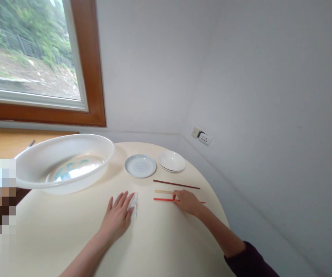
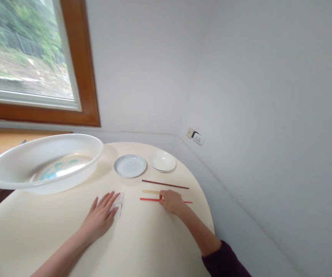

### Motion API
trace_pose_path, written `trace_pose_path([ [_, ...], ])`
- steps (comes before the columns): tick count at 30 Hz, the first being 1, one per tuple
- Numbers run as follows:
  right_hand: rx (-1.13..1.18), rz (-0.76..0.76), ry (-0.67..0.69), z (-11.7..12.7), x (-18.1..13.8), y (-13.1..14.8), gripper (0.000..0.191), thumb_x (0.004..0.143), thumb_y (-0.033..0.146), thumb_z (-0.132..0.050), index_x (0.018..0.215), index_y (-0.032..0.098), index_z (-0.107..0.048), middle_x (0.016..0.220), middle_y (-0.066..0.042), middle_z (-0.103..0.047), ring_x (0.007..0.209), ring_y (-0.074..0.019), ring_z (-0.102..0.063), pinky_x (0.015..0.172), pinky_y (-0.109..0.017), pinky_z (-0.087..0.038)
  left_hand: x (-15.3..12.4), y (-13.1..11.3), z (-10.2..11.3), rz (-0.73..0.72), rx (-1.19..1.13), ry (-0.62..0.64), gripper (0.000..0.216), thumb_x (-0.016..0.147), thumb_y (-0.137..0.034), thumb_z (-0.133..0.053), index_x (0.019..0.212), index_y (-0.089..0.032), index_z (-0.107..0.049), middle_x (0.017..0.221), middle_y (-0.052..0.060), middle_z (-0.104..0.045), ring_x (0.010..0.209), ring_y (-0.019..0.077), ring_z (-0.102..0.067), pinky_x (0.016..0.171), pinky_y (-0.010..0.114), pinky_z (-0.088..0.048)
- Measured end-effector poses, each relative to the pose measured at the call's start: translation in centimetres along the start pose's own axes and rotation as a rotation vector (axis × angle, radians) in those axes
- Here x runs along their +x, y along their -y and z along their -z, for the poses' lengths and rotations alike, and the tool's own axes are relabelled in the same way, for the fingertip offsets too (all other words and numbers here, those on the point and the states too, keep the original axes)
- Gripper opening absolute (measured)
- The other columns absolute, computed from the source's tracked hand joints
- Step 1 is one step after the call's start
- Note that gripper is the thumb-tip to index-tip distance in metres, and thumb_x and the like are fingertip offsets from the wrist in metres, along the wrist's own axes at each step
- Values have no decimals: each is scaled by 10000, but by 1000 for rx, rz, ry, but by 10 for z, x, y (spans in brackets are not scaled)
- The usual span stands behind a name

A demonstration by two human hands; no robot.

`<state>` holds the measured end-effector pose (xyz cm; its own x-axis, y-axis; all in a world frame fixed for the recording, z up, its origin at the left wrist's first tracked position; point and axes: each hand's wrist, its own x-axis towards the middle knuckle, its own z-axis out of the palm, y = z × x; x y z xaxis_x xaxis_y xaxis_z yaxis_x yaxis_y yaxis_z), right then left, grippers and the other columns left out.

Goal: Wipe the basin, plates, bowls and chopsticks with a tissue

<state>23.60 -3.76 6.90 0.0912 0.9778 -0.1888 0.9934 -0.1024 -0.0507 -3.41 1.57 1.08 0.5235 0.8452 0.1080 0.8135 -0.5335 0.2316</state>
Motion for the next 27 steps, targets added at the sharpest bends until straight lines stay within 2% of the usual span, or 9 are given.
trace_pose_path([
  [4,-10,87,63,6,-7,8,176,809,225,-481,873,157,-630,897,-95,-675,817,-205,-621,635,-253,-371,0,1,0,3,-5,4,495,889,-308,-264,1364,-200,-357,1415,90,-366,1312,238,-305,1068,504,-183],
  [8,-164,207,123,7,-15,18,191,797,184,-448,873,107,-605,906,-156,-663,794,-243,-621,620,-281,-371,0,2,-3,-2,-7,-17,491,888,-306,-275,1362,-208,-360,1411,89,-373,1309,233,-309,1068,501,-183],
  [11,-188,240,113,15,-23,25,194,768,192,-447,887,117,-582,861,-142,-665,729,-229,-613,587,-274,-359,0,2,-3,4,-1,-7,492,887,-305,-274,1361,-208,-360,1414,84,-369,1310,229,-308,1070,497,-182],
  [13,-136,244,62,29,-28,27,187,774,198,-431,891,131,-561,811,-116,-661,674,-199,-595,558,-258,-336,0,1,-2,7,4,2,495,888,-306,-264,1364,-206,-355,1417,79,-363,1313,230,-303,1071,497,-180],
  [16,-9,205,-88,61,-34,25,156,794,215,-421,883,146,-529,731,-69,-635,592,-154,-543,517,-241,-293,0,0,-1,5,4,-1,496,888,-307,-262,1364,-202,-356,1417,80,-365,1312,234,-304,1070,498,-184],
  [20,164,118,-430,93,-26,10,186,854,253,-357,867,152,-513,636,-20,-575,550,-129,-495,530,-231,-303,1,1,-3,2,-5,-13,490,886,-303,-276,1359,-209,-365,1410,90,-376,1306,234,-315,1067,501,-187],
  [23,195,63,-539,91,-12,-5,229,867,276,-349,845,156,-542,714,-42,-605,626,-144,-531,606,-234,-352,1,2,-5,-2,-10,-21,491,887,-306,-273,1362,-214,-357,1411,89,-375,1309,234,-311,1067,505,-184],
  [27,170,51,-483,66,6,-22,279,892,258,-317,846,150,-570,849,-76,-643,735,-170,-579,696,-245,-375,1,1,-4,8,-10,-10,491,886,-312,-272,1359,-217,-362,1411,81,-376,1310,232,-310,1069,500,-187],
])
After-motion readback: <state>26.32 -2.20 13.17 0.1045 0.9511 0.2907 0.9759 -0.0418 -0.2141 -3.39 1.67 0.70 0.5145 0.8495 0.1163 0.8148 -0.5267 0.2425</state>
